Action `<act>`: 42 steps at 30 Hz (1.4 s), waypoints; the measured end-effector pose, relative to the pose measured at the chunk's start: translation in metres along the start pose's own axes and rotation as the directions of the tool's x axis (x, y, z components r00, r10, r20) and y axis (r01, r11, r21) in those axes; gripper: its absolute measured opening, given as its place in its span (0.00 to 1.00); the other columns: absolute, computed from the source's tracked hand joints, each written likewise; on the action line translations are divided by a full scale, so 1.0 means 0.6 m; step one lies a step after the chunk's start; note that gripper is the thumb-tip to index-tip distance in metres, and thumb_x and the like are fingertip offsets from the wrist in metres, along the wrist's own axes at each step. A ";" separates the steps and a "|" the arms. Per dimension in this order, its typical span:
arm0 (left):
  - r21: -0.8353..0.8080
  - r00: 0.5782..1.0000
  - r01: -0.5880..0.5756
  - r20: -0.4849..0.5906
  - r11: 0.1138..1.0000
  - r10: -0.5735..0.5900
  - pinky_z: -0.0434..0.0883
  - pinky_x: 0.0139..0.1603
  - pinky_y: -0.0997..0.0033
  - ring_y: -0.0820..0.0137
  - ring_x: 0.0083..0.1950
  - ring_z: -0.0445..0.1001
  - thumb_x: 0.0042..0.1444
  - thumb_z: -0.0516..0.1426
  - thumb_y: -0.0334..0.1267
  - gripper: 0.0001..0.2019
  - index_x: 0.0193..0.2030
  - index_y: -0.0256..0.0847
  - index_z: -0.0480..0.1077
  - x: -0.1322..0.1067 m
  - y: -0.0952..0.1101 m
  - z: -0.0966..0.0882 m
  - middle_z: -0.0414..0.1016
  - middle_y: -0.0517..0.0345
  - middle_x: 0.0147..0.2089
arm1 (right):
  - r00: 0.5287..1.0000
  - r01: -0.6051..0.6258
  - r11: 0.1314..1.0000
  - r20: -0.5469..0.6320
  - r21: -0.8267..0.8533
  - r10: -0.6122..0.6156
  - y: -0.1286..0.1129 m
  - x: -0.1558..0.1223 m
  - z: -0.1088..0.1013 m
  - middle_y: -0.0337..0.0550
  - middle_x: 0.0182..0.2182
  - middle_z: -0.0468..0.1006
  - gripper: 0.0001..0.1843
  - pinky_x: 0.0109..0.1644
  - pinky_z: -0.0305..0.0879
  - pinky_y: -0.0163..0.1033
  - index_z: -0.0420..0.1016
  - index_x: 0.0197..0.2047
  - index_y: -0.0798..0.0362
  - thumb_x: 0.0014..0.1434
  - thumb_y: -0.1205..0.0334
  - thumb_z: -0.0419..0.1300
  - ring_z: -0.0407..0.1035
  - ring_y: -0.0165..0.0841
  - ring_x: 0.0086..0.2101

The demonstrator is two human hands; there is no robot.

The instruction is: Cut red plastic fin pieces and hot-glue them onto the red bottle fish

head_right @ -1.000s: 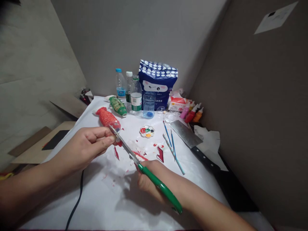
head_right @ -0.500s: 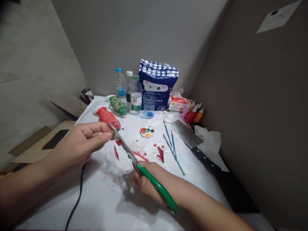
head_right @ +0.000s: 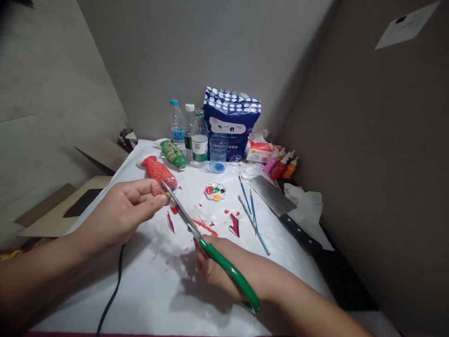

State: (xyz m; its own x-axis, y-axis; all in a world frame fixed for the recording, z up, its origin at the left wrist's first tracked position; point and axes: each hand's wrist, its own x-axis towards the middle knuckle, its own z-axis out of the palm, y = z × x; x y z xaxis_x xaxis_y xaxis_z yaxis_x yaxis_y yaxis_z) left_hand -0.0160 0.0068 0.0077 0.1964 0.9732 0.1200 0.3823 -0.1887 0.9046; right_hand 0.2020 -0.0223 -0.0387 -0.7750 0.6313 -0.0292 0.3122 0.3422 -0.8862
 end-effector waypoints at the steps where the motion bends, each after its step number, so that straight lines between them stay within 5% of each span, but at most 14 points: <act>1: 0.000 1.000 0.005 0.000 1.000 -0.005 0.48 0.19 0.80 0.80 0.20 0.50 0.54 0.55 0.39 0.11 0.24 0.39 0.60 0.000 -0.001 0.001 0.53 0.70 0.19 | 1.000 -0.005 1.000 -0.008 0.014 0.005 0.000 0.000 0.001 0.38 0.25 0.61 0.39 0.29 0.56 0.36 0.57 0.29 0.53 0.54 0.23 0.30 0.53 0.29 0.26; 25: -0.100 0.996 -0.037 -0.086 0.994 0.028 0.47 0.19 0.80 0.80 0.19 0.49 0.57 0.55 0.37 0.09 0.27 0.40 0.60 -0.007 -0.012 0.021 0.52 0.72 0.17 | 0.994 -0.027 0.984 -0.100 0.174 0.045 0.035 -0.003 0.022 0.33 0.21 0.54 0.36 0.21 0.47 0.32 0.55 0.27 0.52 0.56 0.24 0.36 0.49 0.25 0.21; 33: -0.291 0.998 0.069 0.032 0.954 -0.062 0.46 0.18 0.79 0.79 0.19 0.47 0.59 0.52 0.38 0.12 0.24 0.40 0.62 -0.001 -0.020 0.015 0.52 0.70 0.17 | 0.989 -0.096 0.978 -0.093 0.183 0.114 0.020 -0.003 0.017 0.33 0.19 0.55 0.38 0.21 0.47 0.31 0.55 0.26 0.52 0.51 0.21 0.38 0.48 0.25 0.21; 37: -0.225 0.998 0.059 0.041 0.973 -0.052 0.47 0.17 0.78 0.79 0.17 0.47 0.60 0.52 0.40 0.14 0.23 0.40 0.64 -0.001 -0.018 0.014 0.52 0.69 0.15 | 0.991 -0.071 0.973 -0.097 0.219 0.094 0.021 -0.001 0.020 0.34 0.20 0.57 0.38 0.21 0.49 0.32 0.55 0.25 0.52 0.50 0.21 0.39 0.49 0.25 0.21; 42: -0.074 0.995 -0.050 -0.088 0.996 0.043 0.51 0.17 0.77 0.79 0.17 0.51 0.58 0.52 0.38 0.16 0.20 0.40 0.63 -0.006 -0.015 0.017 0.56 0.67 0.14 | 0.996 0.038 0.961 -0.086 0.276 -0.015 0.028 -0.001 0.030 0.37 0.20 0.60 0.38 0.23 0.52 0.33 0.57 0.24 0.53 0.55 0.24 0.35 0.55 0.26 0.21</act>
State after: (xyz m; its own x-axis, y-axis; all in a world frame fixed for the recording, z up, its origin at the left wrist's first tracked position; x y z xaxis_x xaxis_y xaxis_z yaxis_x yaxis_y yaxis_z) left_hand -0.0108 0.0039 -0.0051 0.1322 0.9719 0.1946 0.3040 -0.2266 0.9253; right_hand 0.1979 -0.0298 -0.0617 -0.7296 0.6834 0.0239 0.1188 0.1611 -0.9798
